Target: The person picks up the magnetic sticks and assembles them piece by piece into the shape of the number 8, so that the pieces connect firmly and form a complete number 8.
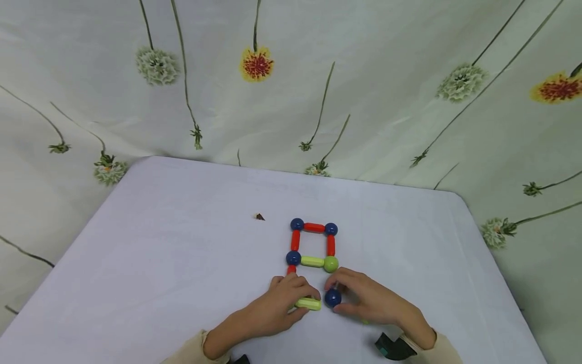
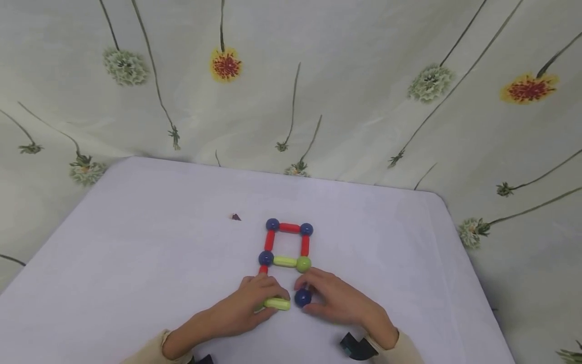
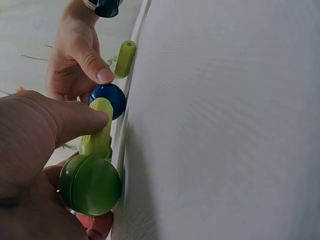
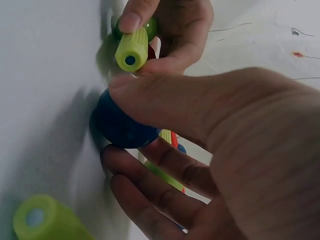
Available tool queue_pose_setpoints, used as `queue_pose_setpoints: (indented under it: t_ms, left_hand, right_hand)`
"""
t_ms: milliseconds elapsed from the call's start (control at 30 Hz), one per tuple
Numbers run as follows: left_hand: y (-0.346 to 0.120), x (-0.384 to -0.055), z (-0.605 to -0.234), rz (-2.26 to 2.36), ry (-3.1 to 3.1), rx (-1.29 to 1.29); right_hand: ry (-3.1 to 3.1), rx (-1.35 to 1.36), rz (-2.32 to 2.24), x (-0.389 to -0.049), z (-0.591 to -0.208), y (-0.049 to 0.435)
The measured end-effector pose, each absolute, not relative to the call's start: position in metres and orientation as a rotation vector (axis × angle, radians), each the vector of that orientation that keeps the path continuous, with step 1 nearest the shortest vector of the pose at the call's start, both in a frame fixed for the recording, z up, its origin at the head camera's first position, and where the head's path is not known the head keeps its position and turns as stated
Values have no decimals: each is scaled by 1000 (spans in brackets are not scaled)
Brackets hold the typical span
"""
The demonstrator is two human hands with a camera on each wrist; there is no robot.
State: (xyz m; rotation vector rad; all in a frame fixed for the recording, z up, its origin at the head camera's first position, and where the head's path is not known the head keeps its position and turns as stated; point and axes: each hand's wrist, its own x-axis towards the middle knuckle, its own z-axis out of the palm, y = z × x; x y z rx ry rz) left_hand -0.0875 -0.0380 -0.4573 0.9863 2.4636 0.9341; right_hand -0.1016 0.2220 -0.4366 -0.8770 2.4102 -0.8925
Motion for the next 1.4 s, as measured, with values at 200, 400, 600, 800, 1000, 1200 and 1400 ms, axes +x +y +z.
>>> queue_pose_setpoints:
  t_ms: [200,400,600,800,1000,1200,1400]
  left_hand:
    - [-38,-87,-458,964,2455,982]
    - [-38,-86,-458,972,2465,986]
    - [-38,-87,-457,965,2470,983]
    - [-38,-88,-458,946,2477,978]
    - [-38,-87,-456,918,2491,976]
    - [-38,-87,-454,880,2505,975]
    - [-38,-87,-453,862,2499,962]
  right_hand:
    - [2400,-857,-887,-100,-439,217]
    - [2394,-895,-893,-100,-439,217]
    - [2362,-890,-902,-100,-438,215]
    - [2382,-875,-886,-101,-430,222]
    - [2483,-846,-888,-103,-421,237]
    - [2532,-824,-933,-101,-422,253]
    - [2560,-735,-914,-97,-424,268]
